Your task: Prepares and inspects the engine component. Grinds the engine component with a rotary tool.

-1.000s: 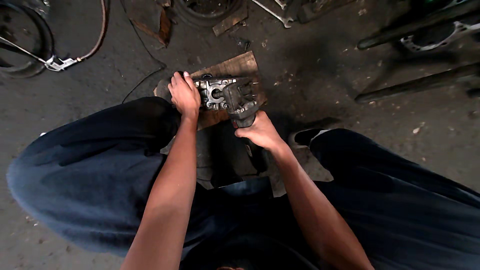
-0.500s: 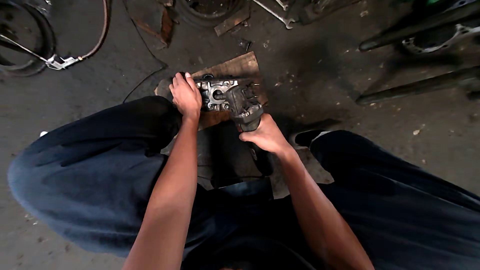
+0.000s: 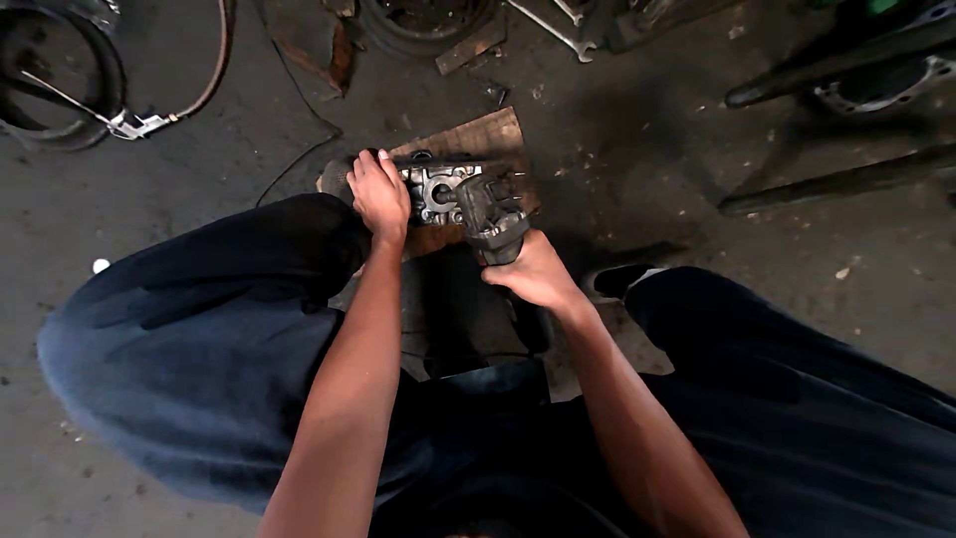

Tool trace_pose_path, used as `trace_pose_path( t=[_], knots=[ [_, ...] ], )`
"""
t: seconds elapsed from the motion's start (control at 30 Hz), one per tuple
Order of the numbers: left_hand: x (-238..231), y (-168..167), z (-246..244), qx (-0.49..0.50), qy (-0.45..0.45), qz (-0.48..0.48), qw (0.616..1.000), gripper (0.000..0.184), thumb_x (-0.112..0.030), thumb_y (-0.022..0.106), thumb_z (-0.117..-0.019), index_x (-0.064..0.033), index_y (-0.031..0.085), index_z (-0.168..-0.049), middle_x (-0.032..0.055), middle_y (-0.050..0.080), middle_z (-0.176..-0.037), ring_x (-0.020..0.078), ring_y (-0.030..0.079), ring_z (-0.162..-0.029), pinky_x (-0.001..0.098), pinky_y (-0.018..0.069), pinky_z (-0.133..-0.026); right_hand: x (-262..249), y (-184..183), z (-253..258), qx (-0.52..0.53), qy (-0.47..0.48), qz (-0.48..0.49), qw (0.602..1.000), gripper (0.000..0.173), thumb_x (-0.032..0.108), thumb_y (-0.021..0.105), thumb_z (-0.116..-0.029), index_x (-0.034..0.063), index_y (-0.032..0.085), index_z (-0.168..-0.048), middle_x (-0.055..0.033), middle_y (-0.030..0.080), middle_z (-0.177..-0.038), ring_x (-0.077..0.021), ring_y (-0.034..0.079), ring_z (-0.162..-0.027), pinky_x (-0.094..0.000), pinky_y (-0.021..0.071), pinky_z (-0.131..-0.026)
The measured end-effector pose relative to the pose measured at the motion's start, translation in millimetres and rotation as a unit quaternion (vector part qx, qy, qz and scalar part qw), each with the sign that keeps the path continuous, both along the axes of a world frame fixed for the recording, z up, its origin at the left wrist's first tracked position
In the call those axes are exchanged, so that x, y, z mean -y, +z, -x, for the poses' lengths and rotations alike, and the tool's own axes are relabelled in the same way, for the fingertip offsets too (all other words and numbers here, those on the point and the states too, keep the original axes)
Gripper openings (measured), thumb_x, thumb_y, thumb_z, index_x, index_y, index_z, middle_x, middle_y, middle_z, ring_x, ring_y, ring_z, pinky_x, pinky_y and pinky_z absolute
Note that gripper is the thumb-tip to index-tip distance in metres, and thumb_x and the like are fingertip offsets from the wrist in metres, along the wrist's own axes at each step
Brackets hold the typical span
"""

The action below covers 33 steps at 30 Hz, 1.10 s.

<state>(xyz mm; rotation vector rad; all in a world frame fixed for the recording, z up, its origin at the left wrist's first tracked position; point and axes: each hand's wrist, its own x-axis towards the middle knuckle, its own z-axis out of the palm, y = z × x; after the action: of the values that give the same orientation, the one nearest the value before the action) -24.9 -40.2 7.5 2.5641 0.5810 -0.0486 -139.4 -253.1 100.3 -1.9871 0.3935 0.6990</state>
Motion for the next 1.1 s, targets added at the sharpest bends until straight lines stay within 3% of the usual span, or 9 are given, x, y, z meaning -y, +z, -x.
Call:
trace_pose_path(
  t=[0.17, 0.47, 0.73, 1.1],
  knots=[
    [0.4, 2.3, 0.9, 0.0, -0.003, 0.0, 1.0, 0.054, -0.04, 0.028, -0.1114, -0.0032, 0.059, -0.134, 0.0198, 0.063, -0.132, 0.0381, 0.058, -0.127, 0.0589, 0.05, -0.096, -7.6, -16.4, -1.7, -0.001, 0.006, 0.008, 1.0, 0.057, 0.025, 0.092, -0.0641, 0.0109, 0.066, -0.113, -0.007, 0.072, -0.094, -0.0204, 0.071, -0.087, -0.0499, 0.0605, -0.076],
    [0.5, 0.2, -1.1, -0.005, 0.006, 0.002, 1.0, 0.052, -0.041, 0.028, -0.1116, -0.0046, 0.059, -0.134, 0.0184, 0.063, -0.131, 0.0371, 0.058, -0.127, 0.058, 0.0509, -0.095, 11.4, 16.4, -6.4, -0.018, 0.029, 0.041, 0.999, 0.049, 0.026, 0.09, -0.0627, 0.0125, 0.067, -0.104, -0.0044, 0.071, -0.086, -0.0178, 0.071, -0.08, -0.0467, 0.0604, -0.07],
    [-0.6, 1.0, -0.4, -0.006, 0.001, 0.005, 1.0, 0.052, -0.039, 0.028, -0.1117, -0.0044, 0.059, -0.135, 0.0188, 0.062, -0.134, 0.0369, 0.058, -0.128, 0.0574, 0.051, -0.095, -12.5, -15.7, -6.7, 0.004, 0.042, 0.058, 0.997, 0.063, 0.029, 0.092, -0.064, 0.0113, 0.063, -0.118, -0.0085, 0.071, -0.095, -0.0239, 0.071, -0.089, -0.0544, 0.0585, -0.076],
    [-0.4, -0.2, -3.1, -0.003, 0.001, 0.009, 1.0, 0.052, -0.039, 0.029, -0.1112, -0.0042, 0.059, -0.135, 0.0184, 0.063, -0.132, 0.0379, 0.058, -0.127, 0.0585, 0.0515, -0.093, 6.2, 13.5, -6.2, -0.017, 0.028, 0.058, 0.998, 0.054, 0.026, 0.091, -0.0644, 0.0106, 0.066, -0.109, -0.0069, 0.071, -0.089, -0.0205, 0.071, -0.083, -0.0498, 0.0594, -0.073]
  ],
)
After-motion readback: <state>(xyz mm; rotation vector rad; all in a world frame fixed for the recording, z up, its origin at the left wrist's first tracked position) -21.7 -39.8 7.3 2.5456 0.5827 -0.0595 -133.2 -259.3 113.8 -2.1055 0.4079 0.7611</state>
